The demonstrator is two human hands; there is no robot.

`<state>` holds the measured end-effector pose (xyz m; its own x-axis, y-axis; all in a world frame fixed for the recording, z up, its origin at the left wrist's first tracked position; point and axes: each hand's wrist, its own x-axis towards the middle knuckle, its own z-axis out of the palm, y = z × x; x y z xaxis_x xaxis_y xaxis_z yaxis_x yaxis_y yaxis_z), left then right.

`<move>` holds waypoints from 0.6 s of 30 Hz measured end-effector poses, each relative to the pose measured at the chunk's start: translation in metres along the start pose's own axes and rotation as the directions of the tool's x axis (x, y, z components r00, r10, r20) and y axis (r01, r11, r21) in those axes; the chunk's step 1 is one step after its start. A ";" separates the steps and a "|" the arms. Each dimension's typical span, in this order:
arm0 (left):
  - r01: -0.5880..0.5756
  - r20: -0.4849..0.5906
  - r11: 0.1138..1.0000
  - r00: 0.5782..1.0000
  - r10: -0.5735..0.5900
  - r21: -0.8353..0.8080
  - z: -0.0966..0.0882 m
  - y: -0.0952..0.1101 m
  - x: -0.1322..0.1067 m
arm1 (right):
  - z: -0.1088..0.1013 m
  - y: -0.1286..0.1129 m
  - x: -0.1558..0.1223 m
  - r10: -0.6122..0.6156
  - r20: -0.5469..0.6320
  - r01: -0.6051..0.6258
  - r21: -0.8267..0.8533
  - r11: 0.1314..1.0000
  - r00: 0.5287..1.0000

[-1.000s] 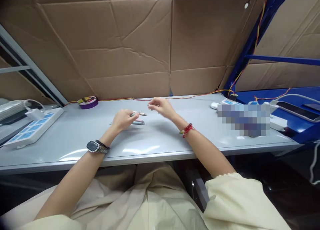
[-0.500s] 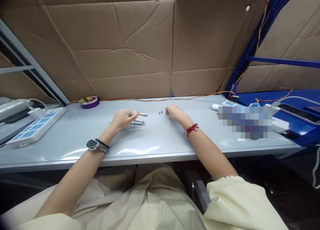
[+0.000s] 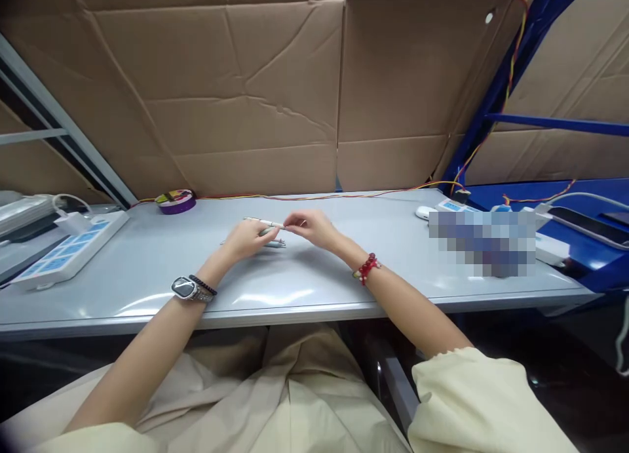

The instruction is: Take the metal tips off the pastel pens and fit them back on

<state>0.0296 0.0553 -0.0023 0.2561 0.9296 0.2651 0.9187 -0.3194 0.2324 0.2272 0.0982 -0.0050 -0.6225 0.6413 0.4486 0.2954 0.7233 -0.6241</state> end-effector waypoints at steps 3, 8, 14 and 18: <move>-0.022 0.008 1.000 1.000 0.022 0.019 0.001 -0.002 -0.001 | 0.012 0.004 -0.001 -0.010 -0.047 0.013 0.065 0.998 0.999; -0.062 0.037 0.997 0.998 0.060 0.054 0.001 -0.004 -0.002 | 0.018 0.006 -0.002 -0.018 -0.058 0.024 0.094 0.995 0.998; -0.048 0.026 0.990 0.999 0.045 0.131 0.003 -0.005 0.001 | 0.023 0.014 0.005 0.070 -0.153 -0.076 -0.036 0.996 0.986; -0.021 0.030 0.987 0.999 0.016 0.159 0.009 -0.010 0.001 | 0.042 0.027 0.012 0.120 -0.161 -0.150 -0.190 0.970 0.980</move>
<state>0.0234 0.0611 -0.0126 0.2799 0.9294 0.2404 0.9493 -0.3053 0.0753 0.1973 0.1146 -0.0436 -0.4576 0.7564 0.4674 0.5175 0.6541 -0.5517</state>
